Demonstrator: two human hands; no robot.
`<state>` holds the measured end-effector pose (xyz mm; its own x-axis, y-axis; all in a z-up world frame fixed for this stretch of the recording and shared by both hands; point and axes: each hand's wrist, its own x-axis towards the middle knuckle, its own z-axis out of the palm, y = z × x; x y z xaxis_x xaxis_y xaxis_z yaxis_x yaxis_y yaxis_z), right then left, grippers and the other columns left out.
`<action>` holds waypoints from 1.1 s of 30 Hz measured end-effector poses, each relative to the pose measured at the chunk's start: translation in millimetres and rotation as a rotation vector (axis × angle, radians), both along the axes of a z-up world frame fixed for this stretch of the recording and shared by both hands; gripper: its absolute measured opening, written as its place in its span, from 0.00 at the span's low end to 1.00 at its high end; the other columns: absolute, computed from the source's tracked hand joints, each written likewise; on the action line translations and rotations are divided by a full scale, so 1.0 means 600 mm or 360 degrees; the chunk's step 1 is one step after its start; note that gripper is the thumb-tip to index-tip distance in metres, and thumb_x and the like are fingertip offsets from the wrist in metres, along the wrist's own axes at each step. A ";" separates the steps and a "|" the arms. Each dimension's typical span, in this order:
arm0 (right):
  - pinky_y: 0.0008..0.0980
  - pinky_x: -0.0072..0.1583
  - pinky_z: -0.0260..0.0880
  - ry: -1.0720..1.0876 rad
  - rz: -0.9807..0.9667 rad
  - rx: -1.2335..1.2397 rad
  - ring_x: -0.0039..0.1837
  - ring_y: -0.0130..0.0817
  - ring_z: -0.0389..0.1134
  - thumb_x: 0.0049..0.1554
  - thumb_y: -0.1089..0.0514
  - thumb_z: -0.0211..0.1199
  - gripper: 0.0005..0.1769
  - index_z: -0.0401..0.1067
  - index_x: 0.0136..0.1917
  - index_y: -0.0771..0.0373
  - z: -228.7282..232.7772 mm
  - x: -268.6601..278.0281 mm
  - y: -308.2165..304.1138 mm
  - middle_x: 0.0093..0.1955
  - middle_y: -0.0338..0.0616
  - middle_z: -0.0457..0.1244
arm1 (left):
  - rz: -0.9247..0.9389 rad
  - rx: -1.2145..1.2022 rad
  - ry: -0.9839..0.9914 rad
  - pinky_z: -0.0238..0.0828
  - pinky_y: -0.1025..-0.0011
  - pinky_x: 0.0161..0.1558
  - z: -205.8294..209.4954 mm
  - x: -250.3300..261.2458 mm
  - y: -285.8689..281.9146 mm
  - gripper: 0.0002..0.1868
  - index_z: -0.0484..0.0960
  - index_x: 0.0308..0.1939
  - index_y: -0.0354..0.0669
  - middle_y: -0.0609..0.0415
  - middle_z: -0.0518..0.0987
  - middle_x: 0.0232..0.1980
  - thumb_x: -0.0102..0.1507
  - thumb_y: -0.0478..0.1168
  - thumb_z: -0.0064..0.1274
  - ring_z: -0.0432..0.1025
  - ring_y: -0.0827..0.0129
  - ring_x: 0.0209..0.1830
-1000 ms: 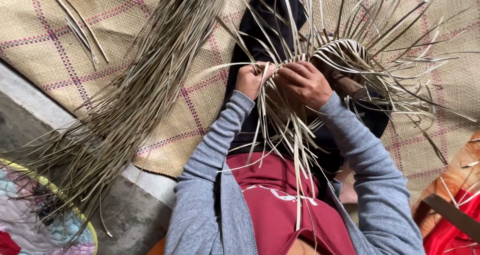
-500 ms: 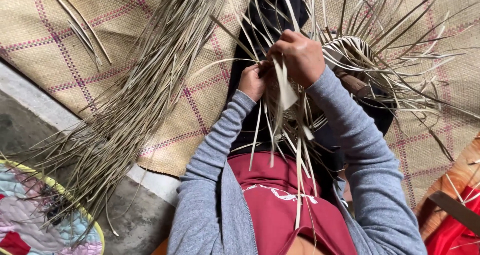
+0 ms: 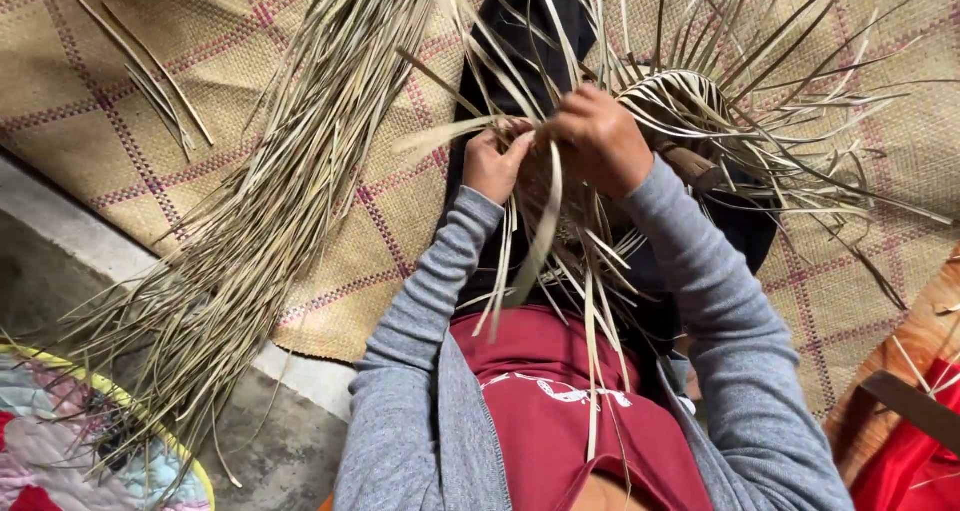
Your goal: Weaving dried straw strands into a circular pattern to create a hat.
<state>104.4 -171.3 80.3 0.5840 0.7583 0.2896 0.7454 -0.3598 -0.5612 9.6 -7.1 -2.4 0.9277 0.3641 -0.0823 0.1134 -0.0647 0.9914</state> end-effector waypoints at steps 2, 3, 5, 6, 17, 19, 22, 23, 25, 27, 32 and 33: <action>0.34 0.53 0.67 -0.0322 0.0123 -0.0107 0.52 0.34 0.64 0.53 0.61 0.75 0.07 0.84 0.47 0.54 -0.014 -0.022 -0.022 0.50 0.36 0.71 | -0.0082 -0.0171 0.0333 0.72 0.80 0.26 0.013 0.003 0.013 0.08 0.89 0.40 0.40 0.53 0.88 0.34 0.61 0.39 0.64 0.74 0.76 0.22; 0.34 0.53 0.67 -0.0320 0.0123 -0.0108 0.52 0.34 0.64 0.53 0.61 0.75 0.07 0.84 0.47 0.54 -0.019 -0.028 -0.031 0.50 0.36 0.71 | -0.0082 -0.0172 0.0335 0.72 0.80 0.26 0.028 0.006 0.013 0.08 0.89 0.40 0.40 0.53 0.88 0.34 0.61 0.39 0.64 0.74 0.76 0.22; 0.40 0.66 0.70 -0.0480 0.0108 -0.0228 0.68 0.40 0.66 0.55 0.57 0.72 0.14 0.84 0.56 0.51 -0.029 -0.043 -0.049 0.66 0.33 0.71 | -0.0192 -0.0128 0.0395 0.74 0.79 0.27 0.059 0.011 0.011 0.13 0.90 0.40 0.37 0.53 0.87 0.30 0.61 0.45 0.63 0.75 0.74 0.22; 0.40 0.66 0.70 -0.0475 0.0108 -0.0229 0.68 0.40 0.66 0.55 0.57 0.72 0.14 0.84 0.56 0.51 -0.024 -0.044 -0.049 0.66 0.33 0.71 | -0.0194 -0.0129 0.0400 0.74 0.79 0.27 0.044 0.009 0.006 0.13 0.90 0.40 0.37 0.53 0.87 0.30 0.61 0.45 0.63 0.75 0.74 0.22; 0.29 0.45 0.59 -0.0779 -0.0379 -0.0177 0.41 0.26 0.54 0.62 0.45 0.75 0.12 0.78 0.41 0.48 -0.040 0.039 0.032 0.38 0.29 0.61 | -0.0234 0.0202 0.0147 0.72 0.71 0.34 -0.021 0.003 -0.001 0.07 0.86 0.43 0.41 0.53 0.87 0.37 0.64 0.35 0.54 0.76 0.68 0.28; 0.29 0.46 0.60 -0.0658 -0.0413 -0.0250 0.41 0.26 0.57 0.58 0.41 0.77 0.15 0.78 0.40 0.49 -0.025 0.035 0.025 0.38 0.29 0.64 | -0.0149 0.0295 0.0128 0.75 0.71 0.32 0.008 0.005 -0.005 0.11 0.85 0.47 0.41 0.52 0.88 0.37 0.61 0.34 0.56 0.78 0.68 0.28; 0.31 0.51 0.58 -0.0411 -0.0344 -0.0267 0.43 0.27 0.60 0.55 0.42 0.80 0.14 0.80 0.42 0.50 -0.027 0.025 0.009 0.39 0.31 0.66 | -0.0070 0.0367 0.0096 0.77 0.71 0.33 0.024 0.004 -0.008 0.15 0.86 0.50 0.42 0.52 0.89 0.40 0.59 0.35 0.58 0.80 0.66 0.30; 0.33 0.54 0.55 -0.0282 -0.0246 -0.0210 0.45 0.28 0.59 0.55 0.47 0.81 0.11 0.81 0.43 0.50 -0.032 0.021 0.004 0.41 0.32 0.66 | -0.0082 0.0349 0.0084 0.77 0.71 0.37 0.025 0.003 -0.006 0.13 0.87 0.49 0.43 0.52 0.89 0.42 0.61 0.37 0.58 0.81 0.65 0.33; 0.36 0.56 0.57 -0.0427 -0.0167 -0.0136 0.48 0.31 0.61 0.55 0.50 0.77 0.08 0.78 0.42 0.48 -0.033 0.003 -0.015 0.42 0.31 0.65 | -0.0072 0.0067 0.0179 0.77 0.67 0.45 0.043 0.012 -0.009 0.10 0.89 0.45 0.47 0.52 0.88 0.39 0.60 0.39 0.62 0.81 0.65 0.38; 0.39 0.58 0.59 -0.0573 -0.0090 -0.0060 0.51 0.34 0.63 0.54 0.52 0.73 0.07 0.75 0.40 0.45 -0.019 -0.016 -0.026 0.42 0.30 0.65 | -0.0061 -0.0217 0.0270 0.78 0.63 0.54 0.048 0.018 -0.006 0.07 0.92 0.40 0.50 0.52 0.87 0.35 0.59 0.41 0.65 0.82 0.65 0.42; 0.39 0.60 0.54 -0.0494 -0.0041 0.0055 0.55 0.33 0.64 0.66 0.51 0.63 0.08 0.79 0.44 0.44 -0.010 -0.028 -0.041 0.48 0.28 0.68 | -0.0228 -0.0109 0.0562 0.77 0.60 0.56 0.018 0.015 0.005 0.11 0.91 0.46 0.60 0.54 0.88 0.40 0.62 0.54 0.65 0.82 0.58 0.48; 0.39 0.60 0.54 -0.0495 -0.0042 0.0056 0.55 0.33 0.64 0.66 0.51 0.63 0.08 0.79 0.44 0.44 -0.022 -0.018 -0.040 0.48 0.28 0.68 | -0.0229 -0.0107 0.0562 0.77 0.60 0.56 0.007 0.017 -0.001 0.11 0.91 0.46 0.60 0.54 0.88 0.40 0.62 0.54 0.65 0.82 0.58 0.48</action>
<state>93.4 -195.6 67.3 0.4827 0.7304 0.4832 0.8739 -0.3656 -0.3204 19.6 -7.5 1.8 0.8790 0.2153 -0.4254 0.4433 -0.0408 0.8954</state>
